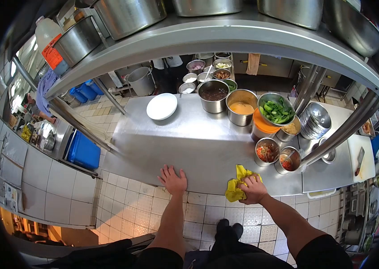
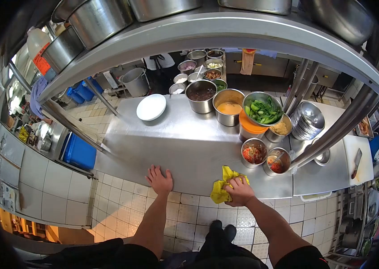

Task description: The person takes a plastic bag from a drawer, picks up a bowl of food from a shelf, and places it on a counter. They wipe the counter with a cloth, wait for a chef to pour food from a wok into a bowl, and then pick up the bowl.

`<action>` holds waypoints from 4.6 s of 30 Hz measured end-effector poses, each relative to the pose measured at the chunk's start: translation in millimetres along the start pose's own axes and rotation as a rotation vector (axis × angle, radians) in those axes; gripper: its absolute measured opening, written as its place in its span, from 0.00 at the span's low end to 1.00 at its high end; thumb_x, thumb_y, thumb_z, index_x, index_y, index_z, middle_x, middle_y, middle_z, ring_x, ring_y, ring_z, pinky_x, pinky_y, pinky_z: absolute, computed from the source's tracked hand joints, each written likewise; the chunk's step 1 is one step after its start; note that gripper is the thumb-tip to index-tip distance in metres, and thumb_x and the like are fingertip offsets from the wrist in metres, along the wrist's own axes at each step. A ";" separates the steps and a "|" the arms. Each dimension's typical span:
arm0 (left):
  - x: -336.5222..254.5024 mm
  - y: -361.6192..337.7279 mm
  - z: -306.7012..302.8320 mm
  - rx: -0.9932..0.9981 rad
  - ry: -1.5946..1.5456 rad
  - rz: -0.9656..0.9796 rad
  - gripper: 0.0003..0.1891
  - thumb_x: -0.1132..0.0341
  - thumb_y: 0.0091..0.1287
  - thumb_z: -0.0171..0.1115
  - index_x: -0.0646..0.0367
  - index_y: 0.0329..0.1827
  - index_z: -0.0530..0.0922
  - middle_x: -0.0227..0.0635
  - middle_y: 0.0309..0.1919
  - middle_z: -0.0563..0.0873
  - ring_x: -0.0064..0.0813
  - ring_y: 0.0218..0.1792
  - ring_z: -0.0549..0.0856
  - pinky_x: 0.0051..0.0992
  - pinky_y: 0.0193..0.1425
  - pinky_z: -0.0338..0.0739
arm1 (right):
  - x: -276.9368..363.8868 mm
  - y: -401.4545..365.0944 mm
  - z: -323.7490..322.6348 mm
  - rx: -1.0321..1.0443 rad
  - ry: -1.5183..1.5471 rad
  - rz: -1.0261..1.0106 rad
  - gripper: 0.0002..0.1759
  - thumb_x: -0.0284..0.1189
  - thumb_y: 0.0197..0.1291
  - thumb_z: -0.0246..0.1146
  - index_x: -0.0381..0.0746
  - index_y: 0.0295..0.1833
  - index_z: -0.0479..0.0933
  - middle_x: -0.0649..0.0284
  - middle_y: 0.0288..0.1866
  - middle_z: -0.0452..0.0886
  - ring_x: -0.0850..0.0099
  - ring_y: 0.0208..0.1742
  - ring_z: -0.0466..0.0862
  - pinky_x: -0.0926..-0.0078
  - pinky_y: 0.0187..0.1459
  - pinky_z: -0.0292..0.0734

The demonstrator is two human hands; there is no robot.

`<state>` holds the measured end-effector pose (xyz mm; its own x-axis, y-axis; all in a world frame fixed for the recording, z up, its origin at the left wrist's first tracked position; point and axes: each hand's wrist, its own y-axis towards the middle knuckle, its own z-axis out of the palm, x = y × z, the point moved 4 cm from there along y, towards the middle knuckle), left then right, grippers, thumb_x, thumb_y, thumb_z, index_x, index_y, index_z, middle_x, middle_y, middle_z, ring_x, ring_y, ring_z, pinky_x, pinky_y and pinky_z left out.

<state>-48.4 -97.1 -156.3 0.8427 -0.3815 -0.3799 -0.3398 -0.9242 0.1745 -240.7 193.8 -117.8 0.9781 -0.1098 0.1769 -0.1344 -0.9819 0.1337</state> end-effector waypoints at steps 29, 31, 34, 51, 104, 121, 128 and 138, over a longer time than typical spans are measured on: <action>2.4 0.4 2.5 -0.020 -0.011 -0.002 0.29 0.49 0.67 0.56 0.58 0.66 0.71 0.45 0.73 0.66 0.50 0.77 0.58 0.56 0.80 0.40 | 0.0 0.2 -0.6 -0.013 0.007 -0.005 0.35 0.53 0.35 0.76 0.49 0.50 0.77 0.59 0.53 0.73 0.58 0.57 0.73 0.46 0.64 0.63; 3.9 0.3 4.9 -0.031 -0.007 0.011 0.29 0.49 0.67 0.56 0.58 0.66 0.72 0.46 0.73 0.66 0.50 0.76 0.58 0.56 0.79 0.41 | -0.8 -0.1 -0.3 -0.009 0.019 -0.006 0.35 0.52 0.35 0.76 0.49 0.50 0.77 0.59 0.53 0.73 0.58 0.57 0.73 0.46 0.64 0.63; 2.6 -0.2 3.2 -0.048 -0.017 0.020 0.29 0.49 0.66 0.56 0.58 0.65 0.72 0.46 0.73 0.67 0.51 0.76 0.59 0.57 0.79 0.42 | -0.2 -0.3 0.4 -0.005 0.008 0.001 0.34 0.52 0.35 0.76 0.48 0.49 0.77 0.59 0.52 0.73 0.57 0.57 0.74 0.47 0.63 0.64; 2.0 -0.3 3.0 -0.037 0.006 0.000 0.29 0.50 0.66 0.57 0.57 0.66 0.72 0.44 0.73 0.66 0.49 0.76 0.59 0.56 0.79 0.42 | -0.5 -0.4 -0.4 -0.005 -0.016 -0.001 0.35 0.53 0.36 0.74 0.48 0.51 0.77 0.59 0.55 0.75 0.58 0.58 0.74 0.47 0.64 0.63; 0.8 -0.2 1.2 -0.044 -0.008 0.000 0.29 0.50 0.66 0.57 0.58 0.66 0.72 0.44 0.73 0.67 0.48 0.76 0.59 0.56 0.80 0.42 | -1.8 -0.8 2.0 -0.030 -0.006 -0.004 0.37 0.52 0.32 0.76 0.49 0.51 0.78 0.57 0.53 0.74 0.53 0.56 0.73 0.46 0.63 0.63; -0.6 0.2 -1.6 -0.017 0.003 -0.006 0.29 0.49 0.67 0.56 0.57 0.66 0.72 0.43 0.72 0.67 0.47 0.76 0.59 0.55 0.80 0.42 | -2.5 -0.9 3.8 -0.033 0.000 -0.003 0.36 0.52 0.32 0.75 0.48 0.50 0.78 0.58 0.53 0.74 0.54 0.57 0.74 0.45 0.63 0.64; 0.9 0.3 0.8 -0.015 -0.005 -0.013 0.29 0.49 0.67 0.55 0.57 0.66 0.72 0.44 0.72 0.67 0.48 0.76 0.58 0.55 0.80 0.41 | -2.0 -1.2 2.7 -0.039 -0.013 -0.001 0.36 0.52 0.32 0.76 0.49 0.50 0.78 0.58 0.53 0.74 0.55 0.57 0.74 0.46 0.62 0.65; -1.3 0.3 -2.4 0.024 0.015 -0.019 0.30 0.48 0.67 0.54 0.57 0.68 0.70 0.43 0.73 0.65 0.47 0.77 0.57 0.54 0.80 0.39 | -0.7 -0.3 0.5 -0.033 -0.009 -0.005 0.36 0.51 0.32 0.76 0.49 0.50 0.78 0.57 0.53 0.74 0.55 0.57 0.74 0.46 0.62 0.64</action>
<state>-48.6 -96.8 -153.6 0.8554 -0.3635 -0.3689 -0.3333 -0.9316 0.1450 -241.2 194.1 -118.4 0.9800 -0.1068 0.1678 -0.1350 -0.9767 0.1669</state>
